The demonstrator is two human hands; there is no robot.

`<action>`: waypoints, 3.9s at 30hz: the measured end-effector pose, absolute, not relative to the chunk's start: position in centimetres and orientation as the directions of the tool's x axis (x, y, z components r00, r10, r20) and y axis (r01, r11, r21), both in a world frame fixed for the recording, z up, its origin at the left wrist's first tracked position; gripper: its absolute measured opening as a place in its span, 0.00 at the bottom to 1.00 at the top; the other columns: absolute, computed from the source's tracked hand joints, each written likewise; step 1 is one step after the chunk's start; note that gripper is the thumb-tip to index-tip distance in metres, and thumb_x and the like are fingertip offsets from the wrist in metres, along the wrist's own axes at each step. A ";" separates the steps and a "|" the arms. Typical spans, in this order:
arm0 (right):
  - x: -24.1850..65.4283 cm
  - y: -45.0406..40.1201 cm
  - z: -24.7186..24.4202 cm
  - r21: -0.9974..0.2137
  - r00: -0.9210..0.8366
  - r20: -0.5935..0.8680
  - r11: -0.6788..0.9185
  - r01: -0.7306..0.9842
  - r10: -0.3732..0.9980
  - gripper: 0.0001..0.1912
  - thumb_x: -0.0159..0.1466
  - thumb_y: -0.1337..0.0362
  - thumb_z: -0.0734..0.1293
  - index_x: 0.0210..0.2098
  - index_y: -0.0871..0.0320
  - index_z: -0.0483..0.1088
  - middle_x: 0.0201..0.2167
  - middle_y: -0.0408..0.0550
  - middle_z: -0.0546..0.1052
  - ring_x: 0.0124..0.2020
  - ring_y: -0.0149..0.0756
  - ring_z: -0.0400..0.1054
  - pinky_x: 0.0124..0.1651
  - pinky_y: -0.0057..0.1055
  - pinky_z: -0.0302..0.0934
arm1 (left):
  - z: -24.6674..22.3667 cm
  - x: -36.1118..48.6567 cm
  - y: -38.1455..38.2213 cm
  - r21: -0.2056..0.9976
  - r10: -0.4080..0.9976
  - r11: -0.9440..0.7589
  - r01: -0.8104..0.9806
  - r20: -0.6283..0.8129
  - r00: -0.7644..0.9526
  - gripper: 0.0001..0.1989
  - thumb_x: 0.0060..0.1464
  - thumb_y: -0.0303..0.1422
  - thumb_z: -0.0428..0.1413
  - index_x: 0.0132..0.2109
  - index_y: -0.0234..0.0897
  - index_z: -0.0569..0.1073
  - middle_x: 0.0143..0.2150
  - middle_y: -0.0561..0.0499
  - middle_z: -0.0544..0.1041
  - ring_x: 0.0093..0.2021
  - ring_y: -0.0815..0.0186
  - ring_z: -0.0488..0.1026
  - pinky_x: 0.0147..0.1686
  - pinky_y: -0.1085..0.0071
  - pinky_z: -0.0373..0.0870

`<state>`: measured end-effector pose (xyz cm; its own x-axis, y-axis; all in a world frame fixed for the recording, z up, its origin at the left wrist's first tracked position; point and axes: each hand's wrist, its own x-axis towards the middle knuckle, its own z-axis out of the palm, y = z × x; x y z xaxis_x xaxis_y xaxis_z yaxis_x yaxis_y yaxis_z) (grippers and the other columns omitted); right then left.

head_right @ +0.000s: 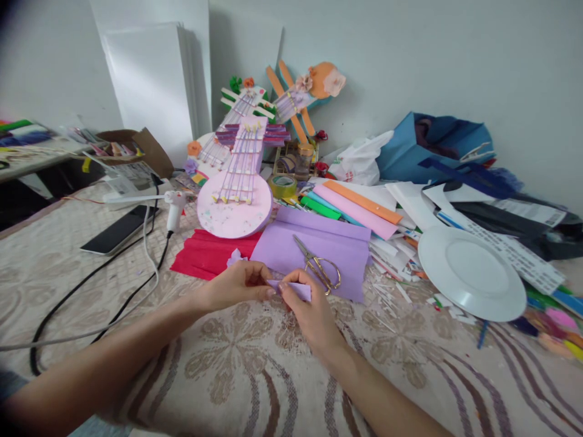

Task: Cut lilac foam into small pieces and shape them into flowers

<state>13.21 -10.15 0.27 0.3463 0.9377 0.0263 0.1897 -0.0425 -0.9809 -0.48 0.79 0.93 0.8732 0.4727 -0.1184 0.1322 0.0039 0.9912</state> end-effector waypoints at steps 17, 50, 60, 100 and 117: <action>13.2 -10.2 0.4 -0.979 0.300 -0.031 -0.089 0.181 0.953 0.08 0.59 0.60 0.62 0.26 0.56 0.64 0.18 0.38 0.63 0.21 0.30 0.57 0.24 0.26 0.52 | 1.1 -0.5 0.9 0.991 0.448 0.015 0.134 -0.127 0.885 0.14 0.46 0.39 0.58 0.30 0.30 0.68 0.23 0.52 0.71 0.25 0.72 0.69 0.26 0.75 0.65; 21.3 -8.4 -1.3 -0.405 0.337 0.186 -0.240 0.882 0.923 0.09 0.56 0.58 0.63 0.33 0.57 0.66 0.27 0.47 0.72 0.27 0.38 0.65 0.28 0.32 0.55 | 1.6 -0.7 1.6 0.977 0.571 0.206 0.062 -0.171 0.803 0.13 0.48 0.38 0.57 0.30 0.30 0.68 0.26 0.52 0.72 0.25 0.75 0.68 0.27 0.77 0.65; 16.9 -9.5 0.6 -0.926 0.157 -0.017 -0.075 0.370 0.987 0.11 0.63 0.56 0.56 0.40 0.57 0.58 0.26 0.44 0.68 0.26 0.33 0.63 0.29 0.29 0.58 | 2.3 -0.7 2.0 0.904 0.701 0.346 -0.250 -0.072 0.709 0.09 0.51 0.33 0.56 0.31 0.32 0.64 0.31 0.47 0.74 0.30 0.70 0.73 0.35 0.71 0.69; 13.7 -10.8 1.6 -0.929 -0.075 -0.168 -0.132 0.347 0.983 0.24 0.59 0.41 0.53 0.26 0.56 0.53 0.18 0.36 0.54 0.20 0.27 0.47 0.22 0.26 0.43 | 2.0 -0.3 1.2 0.930 0.680 0.328 -0.165 -0.111 0.725 0.11 0.49 0.34 0.57 0.30 0.31 0.64 0.27 0.49 0.74 0.28 0.72 0.73 0.33 0.73 0.69; 13.6 -11.0 1.5 -0.936 -0.047 -0.174 -0.150 0.320 0.984 0.21 0.61 0.44 0.54 0.27 0.56 0.56 0.16 0.35 0.54 0.18 0.28 0.47 0.21 0.26 0.44 | 2.3 -0.5 1.2 0.934 0.682 0.323 -0.150 -0.120 0.721 0.12 0.49 0.36 0.57 0.30 0.31 0.64 0.28 0.49 0.74 0.29 0.72 0.73 0.35 0.72 0.69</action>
<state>13.61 -10.95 1.52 -0.0466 0.9837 -0.1736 0.3198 -0.1499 -0.9355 -0.52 1.23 2.30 0.7214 0.6820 -0.1199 -0.1505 0.3234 0.9342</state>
